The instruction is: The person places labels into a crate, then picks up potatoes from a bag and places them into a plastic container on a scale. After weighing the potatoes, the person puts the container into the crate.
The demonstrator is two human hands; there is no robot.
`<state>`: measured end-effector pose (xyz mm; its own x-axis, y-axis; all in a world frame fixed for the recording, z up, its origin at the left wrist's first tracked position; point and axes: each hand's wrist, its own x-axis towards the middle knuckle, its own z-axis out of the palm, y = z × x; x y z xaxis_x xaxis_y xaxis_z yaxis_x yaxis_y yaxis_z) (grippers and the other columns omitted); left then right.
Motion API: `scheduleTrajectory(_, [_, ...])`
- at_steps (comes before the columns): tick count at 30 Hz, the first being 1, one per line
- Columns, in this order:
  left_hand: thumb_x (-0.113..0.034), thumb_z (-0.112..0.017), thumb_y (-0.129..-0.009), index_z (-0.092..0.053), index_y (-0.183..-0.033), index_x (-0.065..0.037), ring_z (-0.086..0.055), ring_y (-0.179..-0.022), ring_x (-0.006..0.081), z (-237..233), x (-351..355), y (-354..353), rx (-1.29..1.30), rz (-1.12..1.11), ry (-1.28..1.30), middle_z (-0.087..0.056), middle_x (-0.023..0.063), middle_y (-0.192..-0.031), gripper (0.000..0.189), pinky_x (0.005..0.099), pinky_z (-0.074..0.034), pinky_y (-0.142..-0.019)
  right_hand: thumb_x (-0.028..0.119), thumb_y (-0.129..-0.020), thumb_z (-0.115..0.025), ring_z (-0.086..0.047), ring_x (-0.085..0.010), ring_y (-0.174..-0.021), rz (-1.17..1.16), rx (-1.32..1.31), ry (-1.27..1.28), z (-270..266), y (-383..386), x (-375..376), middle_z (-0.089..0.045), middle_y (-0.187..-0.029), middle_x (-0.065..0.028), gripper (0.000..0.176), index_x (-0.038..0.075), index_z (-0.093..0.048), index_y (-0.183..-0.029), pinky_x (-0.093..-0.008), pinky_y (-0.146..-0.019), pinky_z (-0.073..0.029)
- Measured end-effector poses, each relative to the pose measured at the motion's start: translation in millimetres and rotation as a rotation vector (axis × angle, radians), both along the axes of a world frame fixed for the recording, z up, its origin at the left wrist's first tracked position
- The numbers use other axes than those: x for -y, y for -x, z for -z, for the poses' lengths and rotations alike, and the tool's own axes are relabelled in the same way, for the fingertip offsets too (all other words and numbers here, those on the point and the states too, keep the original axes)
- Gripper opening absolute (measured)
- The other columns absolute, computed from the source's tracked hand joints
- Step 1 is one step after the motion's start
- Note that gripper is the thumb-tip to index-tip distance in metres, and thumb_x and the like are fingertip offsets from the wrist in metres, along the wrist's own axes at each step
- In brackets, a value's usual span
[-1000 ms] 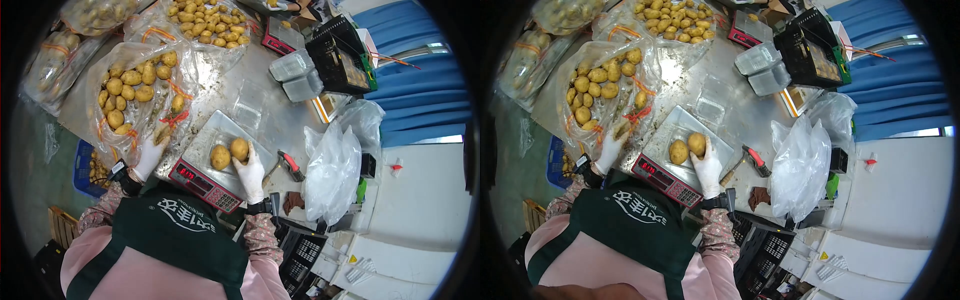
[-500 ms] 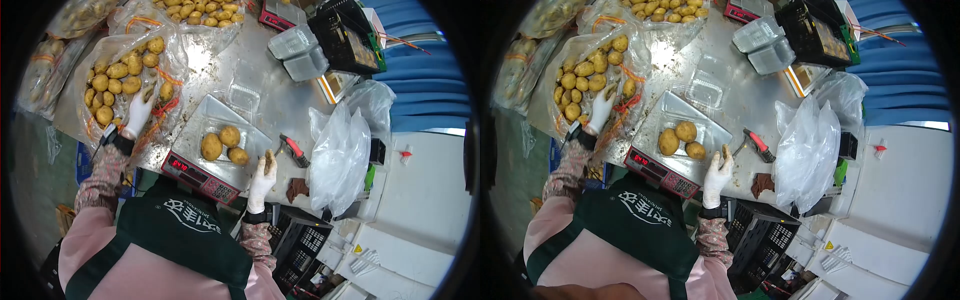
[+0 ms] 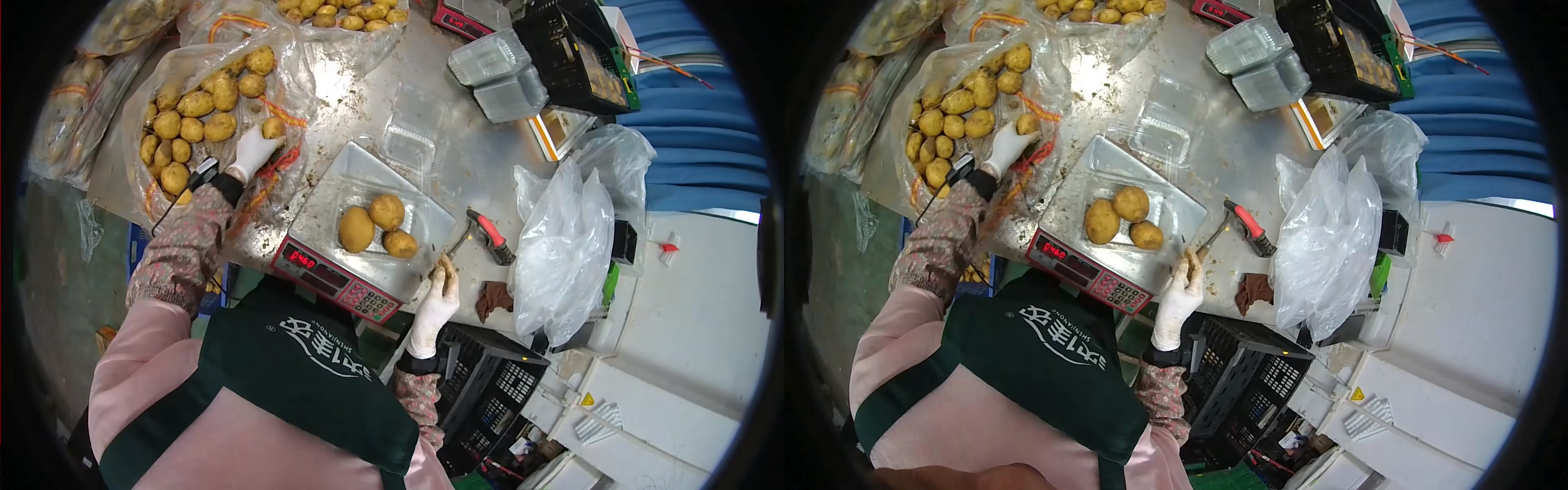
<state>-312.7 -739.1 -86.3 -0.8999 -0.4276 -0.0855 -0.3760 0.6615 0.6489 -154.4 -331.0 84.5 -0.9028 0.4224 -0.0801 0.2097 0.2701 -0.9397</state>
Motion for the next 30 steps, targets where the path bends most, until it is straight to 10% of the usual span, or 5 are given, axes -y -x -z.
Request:
scheduleTrajectory(6, [-0.007,-0.076,-0.075,-0.052,-0.132,-0.004,-0.059,-0.109,0.0222,-108.4,-24.4,-75.4,-0.322,0.177,-0.318,-0.060,0.0136,-0.123,0.062,0.0337,-0.046,-0.097,0.011,-0.099,-0.052,-0.060,-0.0156,-0.104,-0.049,-0.119,-0.140,-15.0,3.3,26.6,-0.065,-0.115,-0.0101,0.028,-0.002,-0.060,-0.122,-0.0289,-0.092,-0.047])
scheduleTrajectory(15, [-0.014,-0.078,-0.070,-0.063,-0.121,-0.013,-0.060,-0.105,0.0309,-187.4,-39.1,-147.6,-0.478,0.771,-0.011,-0.063,0.0082,-0.114,0.054,0.0408,-0.049,-0.089,0.018,-0.093,-0.064,-0.062,-0.0157,-0.101,-0.761,0.268,0.296,-3.2,32.7,174.3,-0.066,-0.112,-0.0106,0.051,0.000,-0.046,-0.137,-0.0279,-0.090,-0.048])
scheduleTrajectory(20, [-0.012,-0.075,-0.073,-0.062,-0.124,-0.013,-0.064,-0.099,0.0282,-174.4,10.2,-168.6,-0.404,0.588,0.053,-0.065,0.0098,-0.113,0.053,0.0362,-0.051,-0.085,0.008,-0.094,-0.060,-0.056,-0.0174,-0.114,-0.798,0.302,0.772,-2.1,36.2,199.1,-0.059,-0.125,-0.0119,0.046,-0.003,-0.047,-0.136,-0.0289,-0.099,-0.044])
scheduleTrajectory(28, [-0.016,-0.064,-0.089,-0.050,-0.136,-0.004,-0.058,-0.118,0.0260,-170.2,38.7,-180.9,-0.427,-0.054,-0.048,-0.060,0.0175,-0.128,0.051,0.0339,-0.043,-0.102,-0.004,-0.085,-0.067,-0.051,-0.0223,-0.123,-0.761,0.068,0.656,-2.4,25.9,224.2,-0.050,-0.136,-0.0159,0.069,-0.002,-0.032,-0.144,-0.0333,-0.103,-0.042])
scheduleTrajectory(30, [-0.026,-0.060,-0.094,-0.047,-0.139,-0.006,-0.060,-0.114,0.0249,-168.7,21.7,-183.1,-0.294,-0.016,-0.690,-0.060,0.0129,-0.127,0.050,0.0338,-0.045,-0.100,-0.003,-0.084,-0.068,-0.053,-0.0212,-0.121,-0.797,-0.027,0.497,-5.4,22.8,235.8,-0.051,-0.134,-0.0159,0.070,-0.002,-0.034,-0.144,-0.0330,-0.101,-0.044])
